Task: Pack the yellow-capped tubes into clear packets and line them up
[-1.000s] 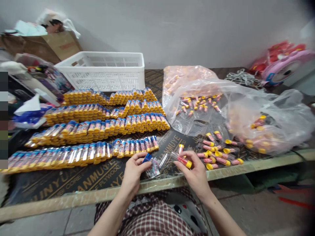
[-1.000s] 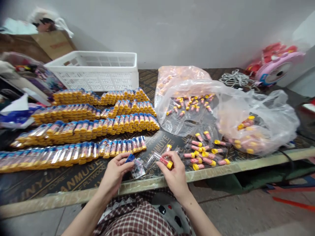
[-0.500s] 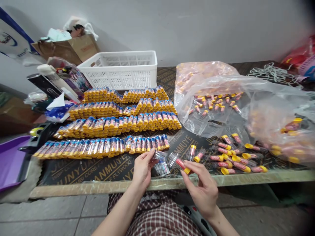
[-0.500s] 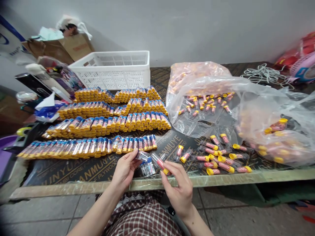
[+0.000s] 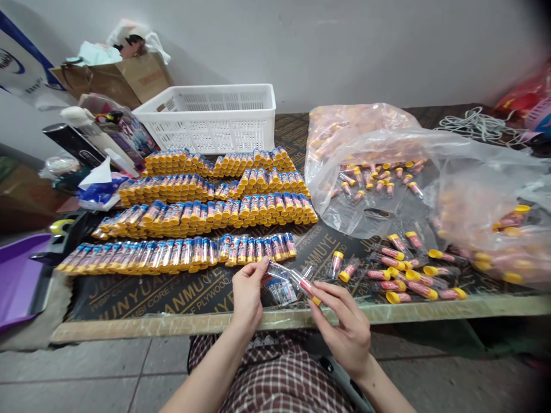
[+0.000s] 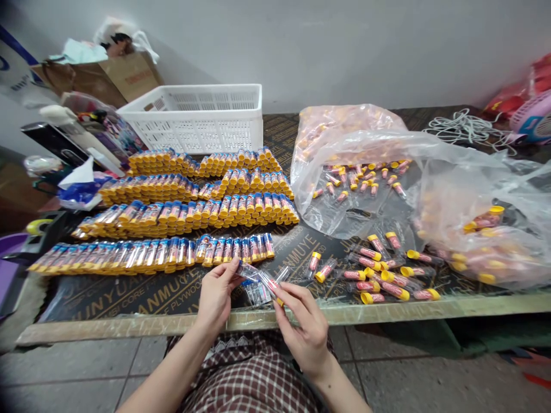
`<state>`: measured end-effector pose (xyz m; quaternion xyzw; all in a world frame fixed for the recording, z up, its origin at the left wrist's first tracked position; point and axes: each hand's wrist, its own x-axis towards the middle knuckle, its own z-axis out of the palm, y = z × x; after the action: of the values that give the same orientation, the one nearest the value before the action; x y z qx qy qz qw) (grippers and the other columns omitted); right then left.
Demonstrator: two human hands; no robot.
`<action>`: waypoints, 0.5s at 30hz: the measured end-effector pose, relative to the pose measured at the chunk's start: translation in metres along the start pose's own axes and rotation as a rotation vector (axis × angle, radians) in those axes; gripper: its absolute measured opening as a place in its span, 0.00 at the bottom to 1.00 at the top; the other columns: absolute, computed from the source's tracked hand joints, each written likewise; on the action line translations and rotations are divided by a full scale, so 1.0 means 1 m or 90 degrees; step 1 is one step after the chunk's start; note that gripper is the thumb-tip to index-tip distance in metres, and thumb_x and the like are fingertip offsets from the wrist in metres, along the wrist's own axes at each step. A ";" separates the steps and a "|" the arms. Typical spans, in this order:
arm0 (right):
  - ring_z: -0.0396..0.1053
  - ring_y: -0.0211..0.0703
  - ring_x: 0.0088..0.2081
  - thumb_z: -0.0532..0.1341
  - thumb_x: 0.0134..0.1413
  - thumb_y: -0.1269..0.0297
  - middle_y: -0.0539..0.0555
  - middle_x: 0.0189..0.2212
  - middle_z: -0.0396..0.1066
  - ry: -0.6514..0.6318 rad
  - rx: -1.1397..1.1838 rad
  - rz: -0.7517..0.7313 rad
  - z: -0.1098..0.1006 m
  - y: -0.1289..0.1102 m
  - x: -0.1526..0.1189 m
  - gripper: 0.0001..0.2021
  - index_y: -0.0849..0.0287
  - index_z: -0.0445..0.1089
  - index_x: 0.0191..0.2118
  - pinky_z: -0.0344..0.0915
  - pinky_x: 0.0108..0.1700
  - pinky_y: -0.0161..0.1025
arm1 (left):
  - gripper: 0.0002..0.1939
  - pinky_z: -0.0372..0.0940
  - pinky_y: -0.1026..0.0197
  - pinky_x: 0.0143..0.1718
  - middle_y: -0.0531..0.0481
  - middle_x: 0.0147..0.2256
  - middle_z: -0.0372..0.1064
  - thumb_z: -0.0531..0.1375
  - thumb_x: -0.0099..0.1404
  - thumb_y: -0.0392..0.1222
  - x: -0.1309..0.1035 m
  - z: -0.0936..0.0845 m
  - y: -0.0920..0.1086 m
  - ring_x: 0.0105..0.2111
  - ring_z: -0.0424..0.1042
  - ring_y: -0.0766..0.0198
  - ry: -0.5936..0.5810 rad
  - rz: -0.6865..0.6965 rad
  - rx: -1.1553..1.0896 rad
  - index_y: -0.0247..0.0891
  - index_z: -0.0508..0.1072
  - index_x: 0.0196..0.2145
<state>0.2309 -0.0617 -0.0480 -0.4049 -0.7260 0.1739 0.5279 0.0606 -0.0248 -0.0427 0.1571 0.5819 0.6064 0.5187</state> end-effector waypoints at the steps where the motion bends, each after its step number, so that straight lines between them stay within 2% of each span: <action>1: 0.69 0.42 0.44 0.60 0.48 0.84 0.56 0.43 0.70 -0.007 0.003 -0.003 0.000 0.000 0.000 0.24 0.55 0.68 0.51 0.69 0.46 0.40 | 0.17 0.65 0.66 0.28 0.51 0.22 0.68 0.71 0.42 0.48 0.000 0.000 0.000 0.25 0.65 0.69 0.002 -0.002 -0.001 0.30 0.74 0.21; 6: 0.69 0.42 0.44 0.60 0.49 0.83 0.56 0.43 0.69 -0.054 0.029 -0.022 0.002 -0.002 -0.003 0.26 0.54 0.67 0.52 0.70 0.45 0.39 | 0.17 0.64 0.68 0.27 0.52 0.22 0.68 0.70 0.43 0.48 -0.003 0.002 0.002 0.25 0.66 0.70 0.007 -0.007 0.007 0.31 0.73 0.21; 10: 0.67 0.43 0.47 0.57 0.52 0.81 0.57 0.46 0.66 -0.089 0.058 0.039 0.003 0.000 -0.003 0.24 0.54 0.66 0.53 0.69 0.48 0.40 | 0.16 0.66 0.66 0.29 0.52 0.26 0.70 0.70 0.45 0.44 -0.010 0.005 0.007 0.26 0.68 0.69 -0.089 -0.053 0.000 0.32 0.73 0.28; 12: 0.67 0.42 0.45 0.55 0.53 0.81 0.56 0.45 0.65 -0.120 0.084 0.059 0.002 0.003 -0.002 0.24 0.52 0.66 0.54 0.69 0.46 0.39 | 0.18 0.67 0.65 0.30 0.52 0.27 0.71 0.70 0.46 0.42 -0.013 0.006 0.009 0.26 0.69 0.69 -0.140 -0.082 -0.003 0.33 0.72 0.33; 15: 0.67 0.40 0.42 0.55 0.51 0.81 0.54 0.41 0.63 -0.125 0.076 0.060 0.002 0.009 -0.001 0.27 0.49 0.64 0.55 0.69 0.44 0.38 | 0.20 0.67 0.65 0.30 0.51 0.28 0.72 0.70 0.46 0.40 -0.015 0.005 0.013 0.26 0.70 0.69 -0.203 -0.131 0.015 0.33 0.72 0.36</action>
<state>0.2329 -0.0566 -0.0548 -0.3877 -0.7427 0.2799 0.4687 0.0651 -0.0312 -0.0236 0.1967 0.5124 0.5111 0.6614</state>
